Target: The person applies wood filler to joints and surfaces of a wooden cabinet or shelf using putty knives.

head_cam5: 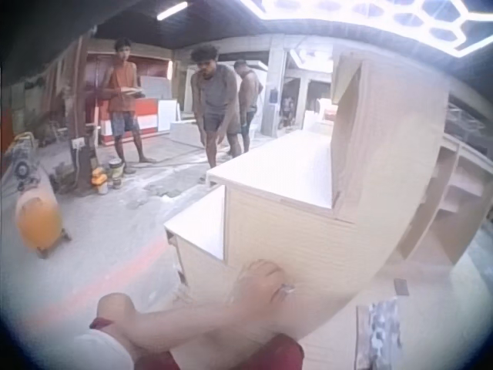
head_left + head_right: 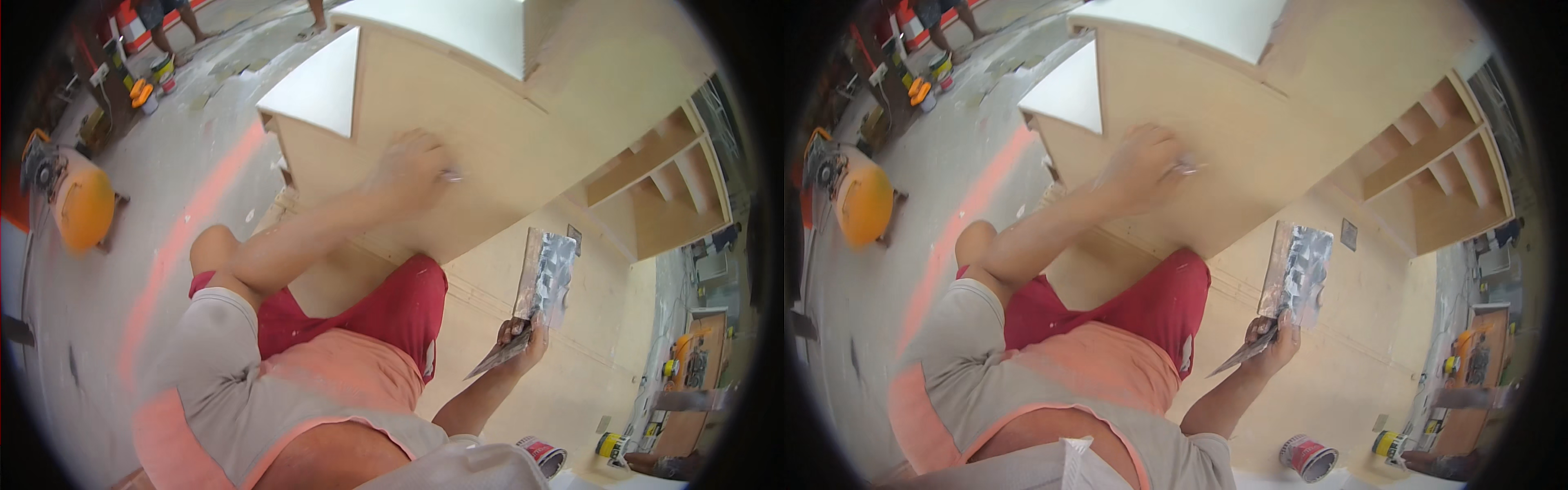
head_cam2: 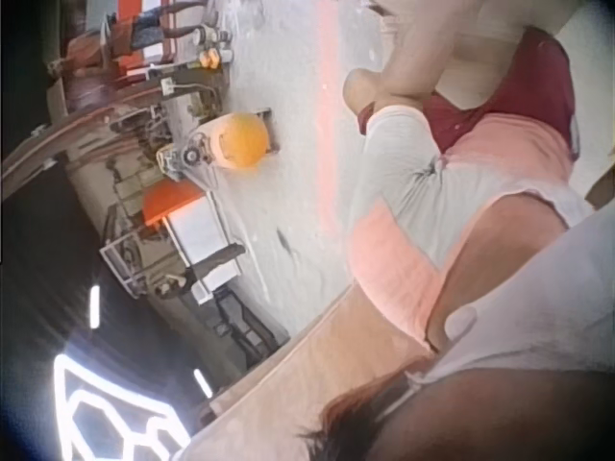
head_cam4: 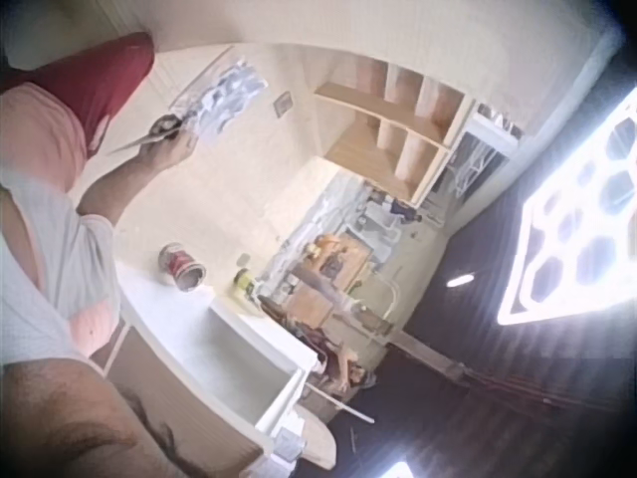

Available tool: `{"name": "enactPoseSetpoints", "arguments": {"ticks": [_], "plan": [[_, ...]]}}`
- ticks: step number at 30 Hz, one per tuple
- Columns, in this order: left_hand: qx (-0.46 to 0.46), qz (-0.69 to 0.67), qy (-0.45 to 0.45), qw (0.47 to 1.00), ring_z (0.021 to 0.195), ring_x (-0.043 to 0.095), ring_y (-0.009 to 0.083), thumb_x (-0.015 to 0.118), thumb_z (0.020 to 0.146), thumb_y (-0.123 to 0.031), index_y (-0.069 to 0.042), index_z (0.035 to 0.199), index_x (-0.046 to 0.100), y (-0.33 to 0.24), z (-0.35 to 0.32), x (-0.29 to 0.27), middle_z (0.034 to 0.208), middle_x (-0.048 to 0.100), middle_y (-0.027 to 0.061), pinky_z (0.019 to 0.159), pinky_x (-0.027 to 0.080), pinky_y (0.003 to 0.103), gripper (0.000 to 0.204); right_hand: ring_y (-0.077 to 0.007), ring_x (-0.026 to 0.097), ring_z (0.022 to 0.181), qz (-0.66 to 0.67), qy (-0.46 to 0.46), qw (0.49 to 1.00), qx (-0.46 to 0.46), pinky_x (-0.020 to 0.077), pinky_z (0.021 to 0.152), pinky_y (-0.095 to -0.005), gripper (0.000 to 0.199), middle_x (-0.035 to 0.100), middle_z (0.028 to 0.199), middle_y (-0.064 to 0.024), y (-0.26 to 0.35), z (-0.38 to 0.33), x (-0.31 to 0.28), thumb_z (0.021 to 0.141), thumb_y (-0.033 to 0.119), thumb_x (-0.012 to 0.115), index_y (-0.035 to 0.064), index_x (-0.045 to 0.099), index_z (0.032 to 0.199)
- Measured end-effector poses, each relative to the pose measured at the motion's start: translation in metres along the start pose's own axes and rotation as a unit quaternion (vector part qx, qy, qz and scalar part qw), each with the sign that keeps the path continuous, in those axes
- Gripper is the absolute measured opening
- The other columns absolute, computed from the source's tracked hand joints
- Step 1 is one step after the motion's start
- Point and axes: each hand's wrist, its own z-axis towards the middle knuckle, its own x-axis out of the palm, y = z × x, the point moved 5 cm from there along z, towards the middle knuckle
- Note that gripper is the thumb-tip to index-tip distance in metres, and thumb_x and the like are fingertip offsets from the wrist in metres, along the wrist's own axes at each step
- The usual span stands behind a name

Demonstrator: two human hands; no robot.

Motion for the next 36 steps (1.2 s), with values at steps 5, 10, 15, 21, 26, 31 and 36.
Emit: {"name": "enactPoseSetpoints", "arguments": {"ticks": [5, 10, 15, 21, 26, 31, 36], "plan": [[-0.302, 0.253, 0.161, 0.905, 0.067, 0.059, 0.0289, 0.063, 0.064, -0.020, -0.007, 0.068, 0.064, 0.195, -0.112, -0.053, 0.072, 0.062, 0.0118, 0.061, 0.045, 0.038, 0.014, -0.0119, 0.039, 0.037, -0.045, -0.004, 0.999, -0.003, 0.0302, 0.032, -0.0212, 0.018, 0.042, 0.052, -0.0055, 0.004, 0.002, -0.001, 0.080, 0.014, 0.050, -0.0014, 0.047, 0.088], [-0.448, 0.291, 0.111, 0.838, 0.084, 0.059, 0.0312, 0.064, 0.067, -0.035, -0.004, 0.083, 0.066, 0.334, -0.173, -0.249, 0.088, 0.062, 0.0175, 0.074, 0.046, 0.041, 0.035, -0.0102, 0.036, 0.041, -0.078, -0.028, 0.996, -0.029, 0.0286, 0.037, -0.0194, 0.029, 0.041, 0.055, -0.0036, 0.006, -0.005, 0.009, 0.079, 0.020, 0.052, -0.0022, 0.047, 0.096], [-0.516, 0.368, 0.065, 0.771, 0.088, 0.058, 0.0304, 0.064, 0.068, -0.033, -0.003, 0.088, 0.064, 0.302, -0.155, -0.333, 0.092, 0.062, 0.0159, 0.077, 0.045, 0.040, 0.037, -0.0099, 0.035, 0.040, -0.067, -0.001, 0.997, -0.038, 0.0283, 0.037, -0.0190, 0.025, 0.040, 0.055, -0.0034, 0.013, -0.019, 0.030, 0.079, 0.020, 0.051, -0.0004, 0.047, 0.092], [-0.573, 0.278, -0.074, 0.768, 0.083, 0.058, 0.0240, 0.061, 0.074, -0.033, -0.001, 0.090, 0.063, 0.271, -0.163, -0.396, 0.088, 0.063, 0.0117, 0.074, 0.044, 0.032, 0.036, -0.0096, 0.033, 0.039, -0.057, 0.024, 0.997, -0.044, 0.0280, 0.037, -0.0186, 0.021, 0.040, 0.056, -0.0031, 0.028, -0.034, 0.029, 0.079, 0.021, 0.051, 0.0017, 0.046, 0.086], [-0.606, 0.073, -0.158, 0.776, 0.084, 0.054, 0.0184, 0.061, 0.073, -0.030, -0.003, 0.101, 0.059, 0.291, -0.216, -0.428, 0.091, 0.062, 0.0072, 0.075, 0.042, 0.028, 0.039, -0.0093, 0.032, 0.039, -0.084, 0.045, 0.995, -0.021, 0.0268, 0.037, -0.0185, 0.019, 0.038, 0.055, -0.0028, 0.025, -0.035, 0.051, 0.079, 0.021, 0.051, 0.0027, 0.046, 0.082], [-0.532, 0.207, -0.032, 0.820, 0.081, 0.054, 0.0160, 0.056, 0.075, -0.019, -0.001, 0.104, 0.056, 0.258, -0.162, -0.368, 0.090, 0.061, 0.0075, 0.072, 0.043, 0.028, 0.034, -0.0085, 0.031, 0.041, -0.134, -0.008, 0.989, -0.066, 0.0245, 0.038, -0.0188, 0.021, 0.037, 0.055, -0.0018, 0.060, -0.049, 0.047, 0.078, 0.023, 0.053, 0.0032, 0.047, 0.077], [-0.324, -0.214, 0.205, 0.898, 0.076, 0.058, 0.0131, 0.061, 0.077, -0.019, 0.000, 0.101, 0.059, 0.068, -0.069, -0.196, 0.087, 0.064, 0.0076, 0.072, 0.046, 0.028, 0.031, -0.0091, 0.045, 0.047, -0.135, 0.108, 0.985, 0.000, 0.0365, 0.042, -0.0218, 0.018, 0.051, 0.059, -0.0021, 0.060, -0.055, 0.051, 0.075, 0.023, 0.058, 0.0063, 0.053, 0.072]]}}
